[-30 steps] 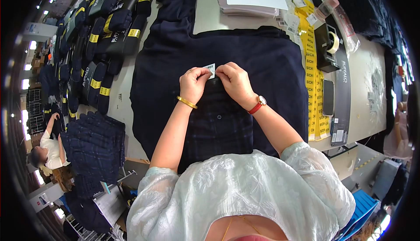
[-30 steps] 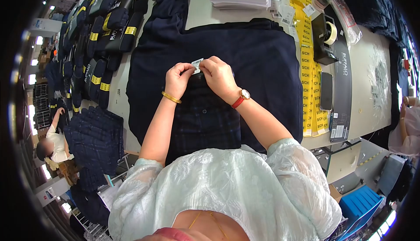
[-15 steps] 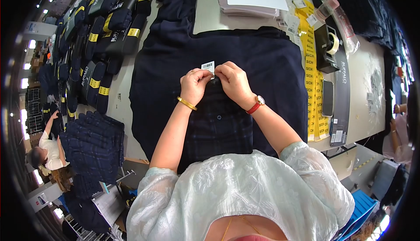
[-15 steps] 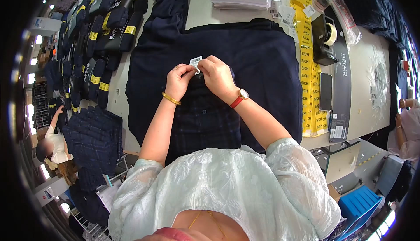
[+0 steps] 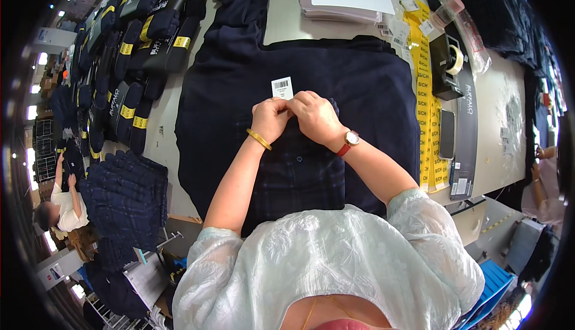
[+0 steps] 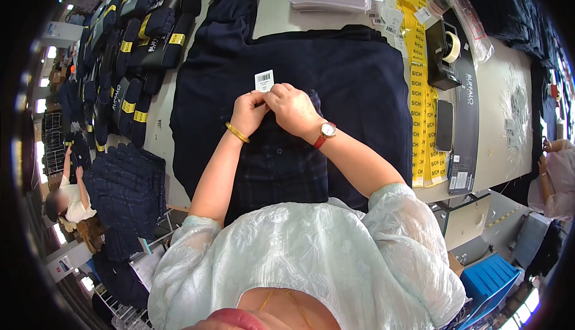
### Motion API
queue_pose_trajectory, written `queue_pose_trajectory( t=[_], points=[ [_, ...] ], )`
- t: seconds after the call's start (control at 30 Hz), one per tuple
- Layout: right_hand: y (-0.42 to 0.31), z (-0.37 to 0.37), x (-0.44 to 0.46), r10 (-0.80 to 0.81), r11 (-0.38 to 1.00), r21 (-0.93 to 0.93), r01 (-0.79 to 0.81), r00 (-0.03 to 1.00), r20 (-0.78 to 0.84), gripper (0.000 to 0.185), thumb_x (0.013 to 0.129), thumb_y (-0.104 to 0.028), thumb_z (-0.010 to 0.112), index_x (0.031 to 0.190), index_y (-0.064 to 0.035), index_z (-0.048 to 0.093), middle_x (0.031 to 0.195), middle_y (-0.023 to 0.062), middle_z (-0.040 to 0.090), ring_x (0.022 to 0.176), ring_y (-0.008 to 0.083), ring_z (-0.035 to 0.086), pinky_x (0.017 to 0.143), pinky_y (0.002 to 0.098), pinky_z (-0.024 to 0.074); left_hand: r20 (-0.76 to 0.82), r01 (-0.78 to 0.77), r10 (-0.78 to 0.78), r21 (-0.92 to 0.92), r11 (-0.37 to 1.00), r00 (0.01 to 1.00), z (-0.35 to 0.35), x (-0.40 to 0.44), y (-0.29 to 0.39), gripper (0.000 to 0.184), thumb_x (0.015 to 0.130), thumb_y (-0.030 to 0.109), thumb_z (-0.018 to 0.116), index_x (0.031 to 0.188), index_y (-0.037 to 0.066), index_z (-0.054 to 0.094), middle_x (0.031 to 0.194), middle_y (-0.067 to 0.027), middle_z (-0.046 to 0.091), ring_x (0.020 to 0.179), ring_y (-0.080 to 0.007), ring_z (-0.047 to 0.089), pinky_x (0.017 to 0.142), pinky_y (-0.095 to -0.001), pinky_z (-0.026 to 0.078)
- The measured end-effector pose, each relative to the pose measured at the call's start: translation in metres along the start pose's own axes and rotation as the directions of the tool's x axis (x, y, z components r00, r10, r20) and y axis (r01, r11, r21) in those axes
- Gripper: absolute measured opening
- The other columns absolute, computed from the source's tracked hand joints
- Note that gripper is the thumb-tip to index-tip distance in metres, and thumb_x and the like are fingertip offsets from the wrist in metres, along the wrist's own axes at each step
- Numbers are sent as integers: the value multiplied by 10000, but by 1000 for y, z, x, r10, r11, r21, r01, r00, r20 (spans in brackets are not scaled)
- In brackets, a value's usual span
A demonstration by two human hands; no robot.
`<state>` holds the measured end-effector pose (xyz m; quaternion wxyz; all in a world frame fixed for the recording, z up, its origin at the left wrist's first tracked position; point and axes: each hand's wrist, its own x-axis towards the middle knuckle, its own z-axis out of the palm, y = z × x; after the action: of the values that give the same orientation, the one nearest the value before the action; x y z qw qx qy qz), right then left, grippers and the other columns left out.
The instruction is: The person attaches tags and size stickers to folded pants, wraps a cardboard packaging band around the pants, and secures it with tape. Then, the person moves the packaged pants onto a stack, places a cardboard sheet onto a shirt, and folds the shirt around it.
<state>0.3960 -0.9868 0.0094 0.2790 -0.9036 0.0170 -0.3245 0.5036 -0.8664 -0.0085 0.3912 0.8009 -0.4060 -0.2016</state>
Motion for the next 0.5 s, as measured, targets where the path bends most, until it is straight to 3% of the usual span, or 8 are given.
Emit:
queue_pose_trajectory(
  t=[0.13, 0.3, 0.5],
  points=[
    [7, 0, -3, 161, 975, 164, -149, 985, -60, 102, 724, 65, 606, 791, -11, 601, 783, 77, 586, 611, 237, 549, 559, 310, 453, -55, 80, -88, -126, 989, 995, 1, 0, 5, 97, 747, 67, 705, 832, 19, 708, 721, -57, 674, 579, -170, 584, 581, -264, 467],
    [3, 1, -5, 281, 941, 224, -255, 955, -92, 106, 720, 73, 605, 785, -11, 598, 772, 75, 584, 592, 229, 545, 540, 306, 447, -64, 116, -130, -189, 975, 989, 4, 0, 1, 84, 786, 78, 678, 844, 25, 710, 714, -53, 672, 580, -157, 585, 589, -253, 467],
    [3, 3, -7, 314, 921, 272, -278, 944, -99, 113, 722, 83, 594, 786, -11, 597, 768, 73, 585, 580, 218, 539, 527, 294, 439, -44, 122, -143, -317, 941, 989, 4, -2, 0, 89, 820, 70, 651, 858, 11, 707, 739, -64, 675, 608, -141, 585, 605, -239, 461]
  ],
)
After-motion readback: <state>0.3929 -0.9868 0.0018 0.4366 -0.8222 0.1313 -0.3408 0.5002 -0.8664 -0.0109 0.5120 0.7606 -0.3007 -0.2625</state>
